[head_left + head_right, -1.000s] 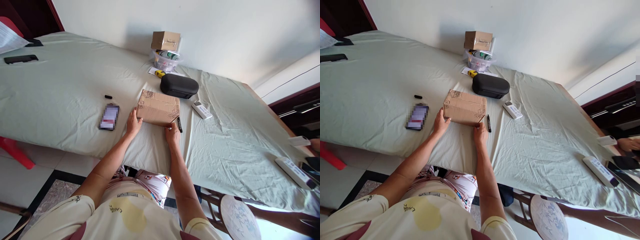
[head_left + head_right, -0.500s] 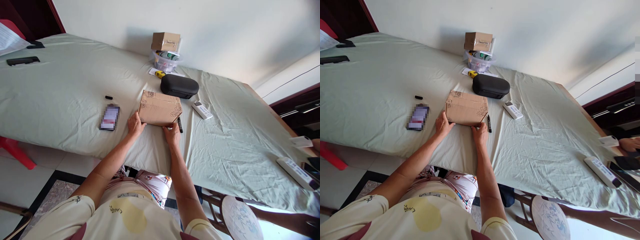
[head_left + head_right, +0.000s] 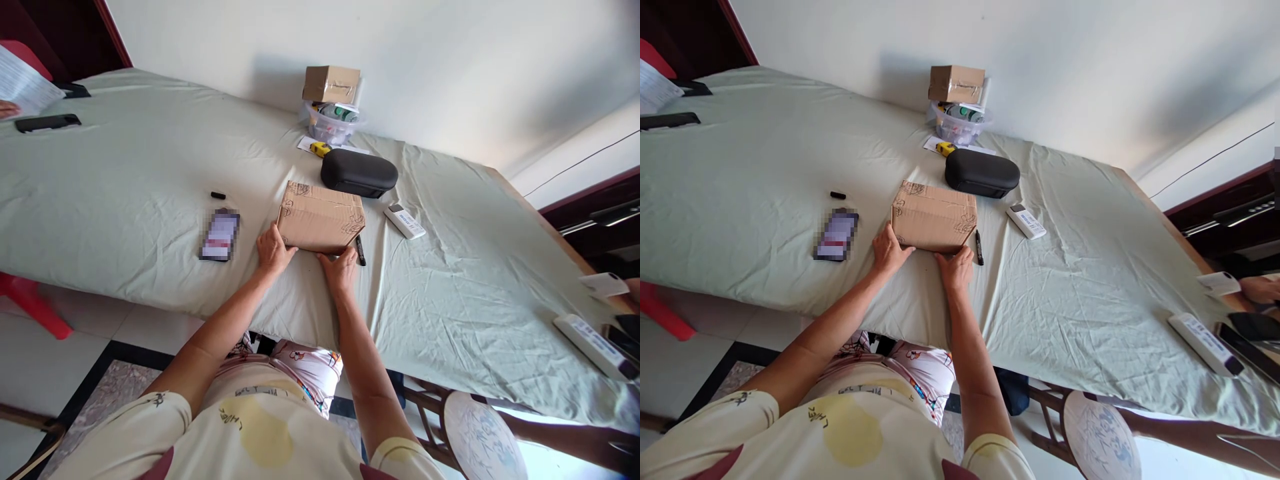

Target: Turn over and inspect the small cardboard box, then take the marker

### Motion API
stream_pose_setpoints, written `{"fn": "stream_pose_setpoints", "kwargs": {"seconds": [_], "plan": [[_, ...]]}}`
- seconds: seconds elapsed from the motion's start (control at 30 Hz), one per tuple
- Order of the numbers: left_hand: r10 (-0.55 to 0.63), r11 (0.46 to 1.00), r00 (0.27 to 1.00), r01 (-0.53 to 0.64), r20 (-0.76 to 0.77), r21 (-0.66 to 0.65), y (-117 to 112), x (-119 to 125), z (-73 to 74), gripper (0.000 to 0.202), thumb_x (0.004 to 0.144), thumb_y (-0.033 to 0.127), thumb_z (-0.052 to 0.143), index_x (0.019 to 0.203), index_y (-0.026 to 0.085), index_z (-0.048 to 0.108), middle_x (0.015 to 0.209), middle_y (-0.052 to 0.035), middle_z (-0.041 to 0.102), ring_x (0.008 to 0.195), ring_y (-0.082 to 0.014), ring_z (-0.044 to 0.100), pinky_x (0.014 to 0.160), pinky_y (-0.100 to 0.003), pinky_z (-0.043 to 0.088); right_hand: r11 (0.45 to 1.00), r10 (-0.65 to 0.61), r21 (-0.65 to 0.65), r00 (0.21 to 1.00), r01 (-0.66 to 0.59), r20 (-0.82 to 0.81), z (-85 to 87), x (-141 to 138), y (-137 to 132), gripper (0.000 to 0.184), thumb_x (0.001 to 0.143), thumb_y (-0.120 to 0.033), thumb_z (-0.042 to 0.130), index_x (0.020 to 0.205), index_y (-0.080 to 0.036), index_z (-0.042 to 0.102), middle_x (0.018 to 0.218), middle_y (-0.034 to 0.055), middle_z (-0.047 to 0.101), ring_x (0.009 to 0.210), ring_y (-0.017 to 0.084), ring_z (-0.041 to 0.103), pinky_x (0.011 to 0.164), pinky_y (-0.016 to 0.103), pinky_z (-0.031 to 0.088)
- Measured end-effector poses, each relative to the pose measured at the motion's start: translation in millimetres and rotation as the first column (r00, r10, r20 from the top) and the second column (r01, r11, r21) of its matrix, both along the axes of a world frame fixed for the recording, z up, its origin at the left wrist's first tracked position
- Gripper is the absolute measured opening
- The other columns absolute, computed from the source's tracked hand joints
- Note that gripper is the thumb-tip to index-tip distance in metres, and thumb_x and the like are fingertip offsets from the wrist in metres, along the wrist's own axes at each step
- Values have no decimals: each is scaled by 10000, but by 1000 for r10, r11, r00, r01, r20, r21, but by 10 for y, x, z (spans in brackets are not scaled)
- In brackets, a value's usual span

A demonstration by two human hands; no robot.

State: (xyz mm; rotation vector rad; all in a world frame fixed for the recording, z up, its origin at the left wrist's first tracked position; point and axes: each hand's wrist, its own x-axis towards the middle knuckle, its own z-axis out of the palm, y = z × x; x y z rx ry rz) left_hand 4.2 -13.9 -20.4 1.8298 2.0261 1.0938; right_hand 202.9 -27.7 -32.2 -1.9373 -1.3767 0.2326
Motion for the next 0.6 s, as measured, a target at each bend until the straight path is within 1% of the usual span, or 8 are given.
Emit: {"fn": "stream_pose_setpoints", "kwargs": {"seconds": [0.07,0.17,0.27,0.37,0.43,0.47,0.6], "plan": [[45,999,999,-45,0,3,-28,76,45,1146,707,353,989,1576,41,310,1417,-330,610,1342,-470,600,1158,-572,431,998,-63,-29,998,64,21,-3,-89,12,779,627,-581,871,1177,-222,452,1200,140,575,1098,346,603,936,508,525],[79,997,997,-79,-4,-6,-52,148,103,1292,674,418,1008,1627,26,228,1378,-336,619,1301,-485,607,1149,-595,427,993,-113,-19,993,114,35,-7,-181,36,894,624,-653,865,1270,-213,430,1258,171,553,1160,381,594,980,550,506],[86,996,996,-86,-6,-7,-61,164,126,1333,667,457,1005,1646,29,208,1356,-332,625,1271,-490,614,1135,-606,433,994,-113,15,993,112,38,-3,-218,45,926,655,-683,835,1328,-215,405,1295,188,543,1244,406,560,1026,580,477],[76,997,997,-76,-7,-1,-65,145,114,1279,705,440,981,1653,42,221,1372,-325,624,1283,-478,611,1144,-593,432,994,-108,2,994,108,36,6,-202,45,917,656,-638,842,1338,-207,406,1308,198,548,1268,416,549,1055,597,452],[59,998,998,-59,-7,-3,-61,120,91,1208,752,394,952,1653,45,227,1389,-323,624,1307,-466,604,1158,-590,423,996,-91,-13,995,92,29,7,-157,45,836,673,-576,835,1306,-203,435,1295,194,565,1254,406,554,1063,598,444],[49,999,999,-49,-6,-5,-56,103,77,1158,781,363,930,1652,52,233,1399,-320,624,1323,-460,599,1167,-595,415,997,-75,-16,997,75,25,5,-125,44,761,695,-542,816,1276,-208,456,1278,183,579,1240,393,558,1064,595,442],[16,1000,1000,-16,15,-9,-25,24,31,877,892,239,805,1615,112,326,1412,-284,648,1355,-425,603,1195,-621,380,1000,0,-12,999,1,32,-8,20,39,372,805,-381,655,1122,-237,525,1181,123,638,1166,323,577,1046,548,448]]}}
